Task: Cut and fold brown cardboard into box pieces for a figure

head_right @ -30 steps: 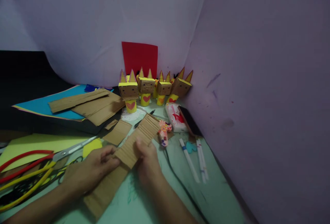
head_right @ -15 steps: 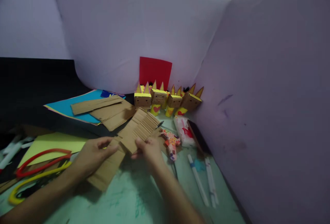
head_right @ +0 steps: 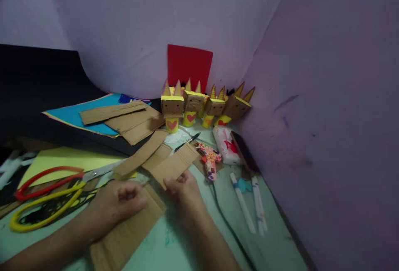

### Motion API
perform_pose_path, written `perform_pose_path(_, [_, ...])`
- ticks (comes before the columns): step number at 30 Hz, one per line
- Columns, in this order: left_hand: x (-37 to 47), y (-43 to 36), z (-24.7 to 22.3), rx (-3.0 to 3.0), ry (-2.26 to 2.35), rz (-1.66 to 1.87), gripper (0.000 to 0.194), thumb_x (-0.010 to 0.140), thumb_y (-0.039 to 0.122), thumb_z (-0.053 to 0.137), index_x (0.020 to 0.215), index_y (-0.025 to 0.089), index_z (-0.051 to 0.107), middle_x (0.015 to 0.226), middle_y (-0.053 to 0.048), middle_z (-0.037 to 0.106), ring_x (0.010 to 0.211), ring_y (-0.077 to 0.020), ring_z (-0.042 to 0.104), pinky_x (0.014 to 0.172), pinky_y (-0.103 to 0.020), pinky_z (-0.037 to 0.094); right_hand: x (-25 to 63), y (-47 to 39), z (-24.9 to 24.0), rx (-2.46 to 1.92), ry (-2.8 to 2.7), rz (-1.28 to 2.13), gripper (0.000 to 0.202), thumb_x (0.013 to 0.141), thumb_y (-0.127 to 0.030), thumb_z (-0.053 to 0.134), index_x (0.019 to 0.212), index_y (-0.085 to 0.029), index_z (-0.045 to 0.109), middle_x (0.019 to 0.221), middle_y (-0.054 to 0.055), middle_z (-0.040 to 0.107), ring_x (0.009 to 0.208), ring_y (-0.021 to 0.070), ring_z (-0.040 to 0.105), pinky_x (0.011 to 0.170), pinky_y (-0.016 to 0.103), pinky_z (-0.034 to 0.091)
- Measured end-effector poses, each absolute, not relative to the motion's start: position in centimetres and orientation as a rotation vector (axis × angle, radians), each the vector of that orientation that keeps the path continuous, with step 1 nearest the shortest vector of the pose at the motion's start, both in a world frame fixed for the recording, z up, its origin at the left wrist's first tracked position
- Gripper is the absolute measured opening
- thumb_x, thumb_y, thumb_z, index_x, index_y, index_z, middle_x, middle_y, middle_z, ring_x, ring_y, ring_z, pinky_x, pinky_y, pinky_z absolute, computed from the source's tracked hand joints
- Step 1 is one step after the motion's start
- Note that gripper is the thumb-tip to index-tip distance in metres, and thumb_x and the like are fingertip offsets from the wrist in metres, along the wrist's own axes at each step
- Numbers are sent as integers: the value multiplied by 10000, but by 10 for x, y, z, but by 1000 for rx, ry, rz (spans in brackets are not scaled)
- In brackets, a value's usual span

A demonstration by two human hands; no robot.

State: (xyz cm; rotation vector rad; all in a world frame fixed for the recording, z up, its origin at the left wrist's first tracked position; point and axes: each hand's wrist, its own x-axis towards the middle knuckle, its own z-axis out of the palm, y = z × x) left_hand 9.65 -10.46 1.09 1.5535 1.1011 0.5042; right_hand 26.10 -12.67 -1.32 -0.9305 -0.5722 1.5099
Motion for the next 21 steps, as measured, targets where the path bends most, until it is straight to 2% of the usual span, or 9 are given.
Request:
perform_pose_path(6, [101,-105,0,1523,1042,537,275,648,410,566,548,168,482,512,48,415,484,-86,333,449,-198,265,257,-129,-6,-937,-605,1509,338,569,-146,736,879,-153,602,738,22,688,547,132,612,466,211,473])
perform_pose_path(11, [96,-102,-3,1474,1064,502,251,630,393,568,557,175,466,503,58,382,466,-85,322,435,-197,245,261,-129,-5,-997,-517,1520,267,574,-149,698,819,-159,593,644,-26,625,442,82,544,410,195,498])
perform_pose_path(14, [95,-103,-5,1690,1137,472,352,701,416,529,460,175,441,445,57,317,435,-88,307,415,-204,242,263,-128,-8,-1009,-534,1540,299,565,-153,713,844,-142,606,587,-38,589,410,64,504,395,174,490])
perform_pose_path(16, [94,-104,-7,1901,1228,599,331,751,405,521,523,164,532,446,49,366,426,-95,348,413,-205,280,263,-129,-8,-1005,-583,1569,316,565,-159,723,862,-125,620,565,-35,579,394,54,472,366,151,457])
perform_pose_path(18, [91,-105,-10,2108,1234,843,200,773,312,529,829,151,634,640,-6,570,493,-114,473,451,-208,372,261,-131,-7,-979,-640,1610,325,568,-171,731,873,-113,636,572,-23,588,392,52,456,350,141,432])
perform_pose_path(19, [89,-104,-12,2215,1174,965,239,779,238,514,981,158,614,831,-54,629,579,-129,543,498,-215,422,260,-132,-6,-957,-661,1636,333,567,-176,737,879,-110,644,588,-18,599,394,50,455,352,139,428])
perform_pose_path(21, [84,-104,-14,2468,921,1170,355,774,98,452,1092,198,574,1159,-112,566,805,-161,604,625,-242,481,255,-135,-3,-901,-713,1713,349,568,-198,750,892,-104,659,629,-3,619,397,45,461,367,141,431])
